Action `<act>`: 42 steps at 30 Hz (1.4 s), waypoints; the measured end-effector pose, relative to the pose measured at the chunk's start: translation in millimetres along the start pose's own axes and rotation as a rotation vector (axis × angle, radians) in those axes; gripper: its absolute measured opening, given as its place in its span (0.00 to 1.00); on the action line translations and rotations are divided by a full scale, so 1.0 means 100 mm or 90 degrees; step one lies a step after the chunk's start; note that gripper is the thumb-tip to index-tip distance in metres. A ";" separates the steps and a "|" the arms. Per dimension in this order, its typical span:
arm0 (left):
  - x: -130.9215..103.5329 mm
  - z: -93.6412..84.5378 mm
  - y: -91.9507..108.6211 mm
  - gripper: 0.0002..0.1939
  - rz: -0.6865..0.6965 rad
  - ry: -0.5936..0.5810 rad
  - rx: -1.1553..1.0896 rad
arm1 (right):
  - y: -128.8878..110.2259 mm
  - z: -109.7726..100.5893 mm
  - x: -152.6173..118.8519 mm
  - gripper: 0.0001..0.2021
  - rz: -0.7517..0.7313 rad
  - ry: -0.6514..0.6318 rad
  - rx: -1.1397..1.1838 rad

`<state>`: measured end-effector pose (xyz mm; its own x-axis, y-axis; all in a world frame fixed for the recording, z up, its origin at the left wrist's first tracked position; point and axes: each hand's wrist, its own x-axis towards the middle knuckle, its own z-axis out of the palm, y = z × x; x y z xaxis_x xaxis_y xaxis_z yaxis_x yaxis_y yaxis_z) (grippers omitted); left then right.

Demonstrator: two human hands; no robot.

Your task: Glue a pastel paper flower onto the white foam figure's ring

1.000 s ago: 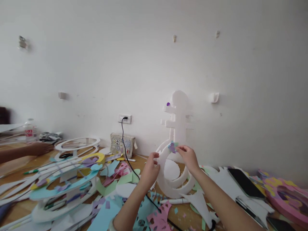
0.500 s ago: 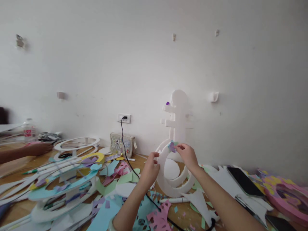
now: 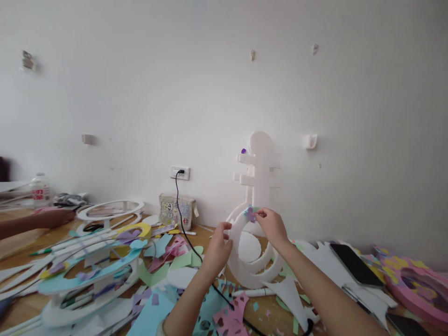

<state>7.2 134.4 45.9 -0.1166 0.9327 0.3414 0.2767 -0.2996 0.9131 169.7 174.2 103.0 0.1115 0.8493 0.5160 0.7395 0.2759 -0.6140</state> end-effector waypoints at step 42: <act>0.00 0.01 -0.04 0.21 0.026 0.007 0.001 | -0.07 -0.04 0.01 0.07 0.012 -0.027 -0.031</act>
<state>6.9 136.2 42.4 -0.1149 0.9174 0.3810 0.2834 -0.3373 0.8977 167.4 171.2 110.2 0.0976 0.8727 0.4785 0.7696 0.2386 -0.5923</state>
